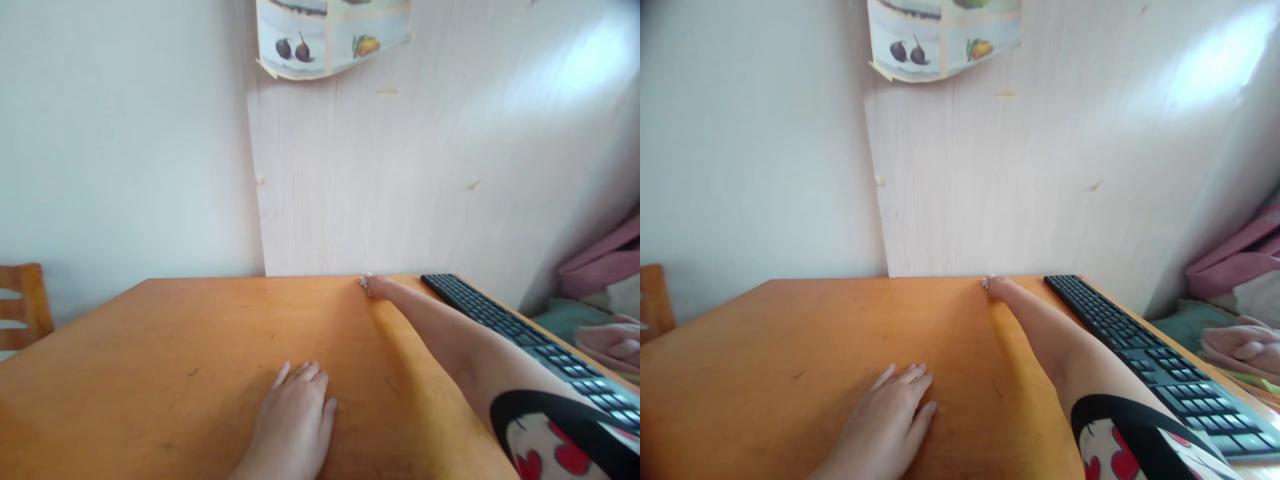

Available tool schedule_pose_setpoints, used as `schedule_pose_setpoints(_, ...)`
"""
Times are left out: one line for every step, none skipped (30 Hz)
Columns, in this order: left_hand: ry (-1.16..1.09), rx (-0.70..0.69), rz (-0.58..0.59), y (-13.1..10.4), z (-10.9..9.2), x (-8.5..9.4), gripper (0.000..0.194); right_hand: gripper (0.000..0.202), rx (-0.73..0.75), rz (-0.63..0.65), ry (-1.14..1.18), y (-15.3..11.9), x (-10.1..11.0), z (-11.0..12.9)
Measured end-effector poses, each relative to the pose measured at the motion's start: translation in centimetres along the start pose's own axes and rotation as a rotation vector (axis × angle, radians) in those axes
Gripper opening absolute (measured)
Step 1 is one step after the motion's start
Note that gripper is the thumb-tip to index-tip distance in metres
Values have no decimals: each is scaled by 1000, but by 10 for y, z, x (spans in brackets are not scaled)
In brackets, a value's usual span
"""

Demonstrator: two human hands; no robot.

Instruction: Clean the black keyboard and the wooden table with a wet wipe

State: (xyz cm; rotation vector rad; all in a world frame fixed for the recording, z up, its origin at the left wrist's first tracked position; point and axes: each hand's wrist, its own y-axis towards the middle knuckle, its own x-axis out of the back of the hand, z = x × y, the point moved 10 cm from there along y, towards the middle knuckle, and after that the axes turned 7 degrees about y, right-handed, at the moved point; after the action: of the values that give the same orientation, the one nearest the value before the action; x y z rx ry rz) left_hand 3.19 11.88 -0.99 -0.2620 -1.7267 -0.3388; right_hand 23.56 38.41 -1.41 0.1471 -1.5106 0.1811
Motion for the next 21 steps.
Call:
schedule_pose_setpoints(0, -7, -11, 0, 0, 1, 32, 34, 0, 20, -1, -8, -2, 1)
schedule_pose_setpoints(2, -15, -23, 0, 0, 1, 32, 35, 7, 39, -1, -18, -5, 4)
schedule_pose_setpoints(6, -25, -34, 1, 0, 2, 32, 35, 19, 52, 3, -30, -7, 8)
schedule_pose_setpoints(12, -37, -43, 1, -1, 2, 31, 35, 37, 57, 10, -43, -9, 13)
schedule_pose_setpoints(20, -48, -49, 2, -2, 2, 31, 35, 57, 58, 19, -58, -10, 19)
schedule_pose_setpoints(29, -59, -54, 2, -2, 3, 31, 37, 78, 57, 30, -74, -11, 26)
schedule_pose_setpoints(39, -69, -60, 2, -3, 3, 31, 40, 100, 56, 42, -92, -12, 34)
schedule_pose_setpoints(49, -76, -65, 2, -4, 3, 31, 45, 119, 55, 54, -110, -13, 41)
schedule_pose_setpoints(58, -81, -68, 1, -4, 3, 32, 48, 138, 54, 67, -130, -14, 48)
schedule_pose_setpoints(66, -85, -71, 1, -4, 4, 33, 51, 154, 52, 79, -150, -15, 55)
schedule_pose_setpoints(74, -88, -73, 1, -4, 3, 33, 53, 172, 48, 91, -170, -15, 62)
schedule_pose_setpoints(83, -91, -75, 1, -4, 3, 33, 54, 188, 45, 102, -190, -16, 69)
schedule_pose_setpoints(92, -94, -76, 1, -4, 2, 33, 54, 210, 40, 118, -210, -16, 76)
schedule_pose_setpoints(101, -96, -79, 2, -4, 1, 33, 55, 241, 24, 149, -229, -15, 83)
schedule_pose_setpoints(108, -99, -82, 2, -4, 0, 34, 56, 262, 11, 178, -248, -15, 89)
schedule_pose_setpoints(114, -103, -84, 2, -4, -1, 34, 56, 280, -2, 203, -266, -15, 95)
schedule_pose_setpoints(118, -108, -84, 3, -4, -2, 35, 56, 297, -13, 223, -282, -15, 101)
schedule_pose_setpoints(121, -110, -83, 4, -4, -3, 35, 56, 310, -21, 240, -297, -15, 106)
schedule_pose_setpoints(125, -112, -80, 4, -3, -3, 35, 57, 313, -29, 253, -310, -15, 111)
schedule_pose_setpoints(128, -113, -76, 5, -3, -4, 35, 57, 307, -36, 264, -320, -15, 114)
schedule_pose_setpoints(133, -115, -71, 5, -3, -4, 36, 56, 295, -42, 277, -329, -14, 117)
